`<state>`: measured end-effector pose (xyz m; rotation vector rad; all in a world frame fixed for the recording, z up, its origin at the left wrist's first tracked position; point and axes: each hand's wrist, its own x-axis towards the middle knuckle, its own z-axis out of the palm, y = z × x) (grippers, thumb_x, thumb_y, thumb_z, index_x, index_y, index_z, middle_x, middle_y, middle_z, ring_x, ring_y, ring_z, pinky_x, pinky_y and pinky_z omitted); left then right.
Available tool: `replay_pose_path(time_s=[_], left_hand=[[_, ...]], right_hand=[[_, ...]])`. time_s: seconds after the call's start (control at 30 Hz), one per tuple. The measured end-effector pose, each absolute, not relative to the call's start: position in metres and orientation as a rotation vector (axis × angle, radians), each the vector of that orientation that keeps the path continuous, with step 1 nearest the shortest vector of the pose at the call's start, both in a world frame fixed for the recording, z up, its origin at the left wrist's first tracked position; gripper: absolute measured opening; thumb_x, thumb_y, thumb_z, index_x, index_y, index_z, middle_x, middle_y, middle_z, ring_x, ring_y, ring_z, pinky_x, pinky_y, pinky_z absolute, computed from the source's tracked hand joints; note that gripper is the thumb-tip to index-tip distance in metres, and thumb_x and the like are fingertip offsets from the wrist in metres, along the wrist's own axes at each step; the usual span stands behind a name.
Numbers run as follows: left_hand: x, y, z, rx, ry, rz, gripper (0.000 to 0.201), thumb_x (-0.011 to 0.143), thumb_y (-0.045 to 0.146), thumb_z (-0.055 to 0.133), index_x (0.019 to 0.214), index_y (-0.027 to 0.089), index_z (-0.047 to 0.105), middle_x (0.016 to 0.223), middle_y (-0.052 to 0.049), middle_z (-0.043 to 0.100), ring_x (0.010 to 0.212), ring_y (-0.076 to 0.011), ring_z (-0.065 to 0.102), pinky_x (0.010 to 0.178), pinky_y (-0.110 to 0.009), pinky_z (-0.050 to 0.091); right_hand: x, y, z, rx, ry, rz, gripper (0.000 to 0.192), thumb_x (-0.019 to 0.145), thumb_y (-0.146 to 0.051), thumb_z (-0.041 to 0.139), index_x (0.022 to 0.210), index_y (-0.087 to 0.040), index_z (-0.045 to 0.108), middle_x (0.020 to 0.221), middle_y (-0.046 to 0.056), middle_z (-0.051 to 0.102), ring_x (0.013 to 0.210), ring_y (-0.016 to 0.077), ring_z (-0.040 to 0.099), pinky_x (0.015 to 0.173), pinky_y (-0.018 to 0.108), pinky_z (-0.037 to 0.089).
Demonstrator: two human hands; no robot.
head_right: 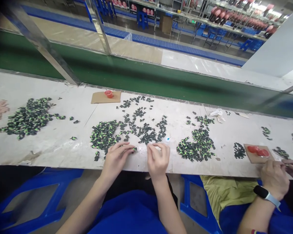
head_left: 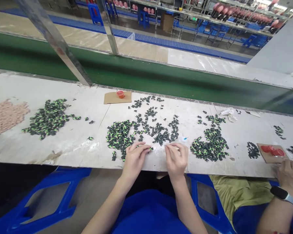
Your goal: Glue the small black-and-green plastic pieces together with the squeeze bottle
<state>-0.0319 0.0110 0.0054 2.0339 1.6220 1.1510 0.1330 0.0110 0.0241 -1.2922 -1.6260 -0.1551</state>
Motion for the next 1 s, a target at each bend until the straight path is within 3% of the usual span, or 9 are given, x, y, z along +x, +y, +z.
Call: replay_pose_path(time_s=[0.17,0.4,0.53,0.77,1.0], left_hand=[[-0.047,0.01,0.014,1.829,1.755,1.216,0.015,0.087,0.028,0.056,0.085,0.024,0.07,0.088,-0.003,0.071,0.088,-0.0209,0.065,0.083,-0.037,0.044],[-0.047,0.01,0.017,1.712,1.69,1.278,0.018,0.087,0.03,0.055,0.089,0.025,0.072,0.088,-0.004,0.07,0.087,-0.0204,0.064,0.083,-0.037,0.046],[-0.044,0.01,0.018,1.632,1.626,1.309,0.015,0.085,0.03,0.057,0.089,0.024,0.071,0.089,-0.004,0.069,0.088,-0.0201,0.063,0.084,-0.036,0.048],[-0.034,0.01,0.022,1.693,1.575,1.265,0.015,0.087,0.027,0.056,0.088,0.024,0.071,0.089,-0.004,0.07,0.09,-0.0202,0.062,0.085,-0.036,0.046],[-0.026,0.01,0.026,1.867,1.58,1.22,0.016,0.089,0.023,0.053,0.091,0.024,0.069,0.089,-0.003,0.072,0.09,-0.0205,0.062,0.084,-0.038,0.043]], right_hand=[[0.106,0.036,0.014,-1.508,-1.804,0.012,0.014,0.084,-0.015,0.062,0.081,-0.023,0.073,0.093,0.01,0.059,0.094,0.0262,0.043,0.077,0.041,0.047],[0.103,0.043,0.007,-1.598,-1.965,0.109,0.016,0.086,-0.015,0.058,0.076,-0.02,0.07,0.089,0.012,0.058,0.092,0.0278,0.042,0.077,0.044,0.046],[0.104,0.036,0.011,-1.565,-1.888,0.249,0.018,0.09,-0.015,0.049,0.08,-0.017,0.064,0.087,0.012,0.06,0.091,0.0269,0.048,0.077,0.043,0.048],[0.113,0.014,0.032,-1.409,-1.409,0.919,0.018,0.089,-0.03,0.051,0.091,-0.019,0.066,0.088,0.005,0.068,0.075,0.0162,0.064,0.066,0.028,0.055],[0.114,0.009,0.039,-1.313,-1.414,0.916,0.018,0.084,-0.026,0.058,0.092,-0.022,0.073,0.089,0.006,0.072,0.082,0.0185,0.067,0.072,0.03,0.056]])
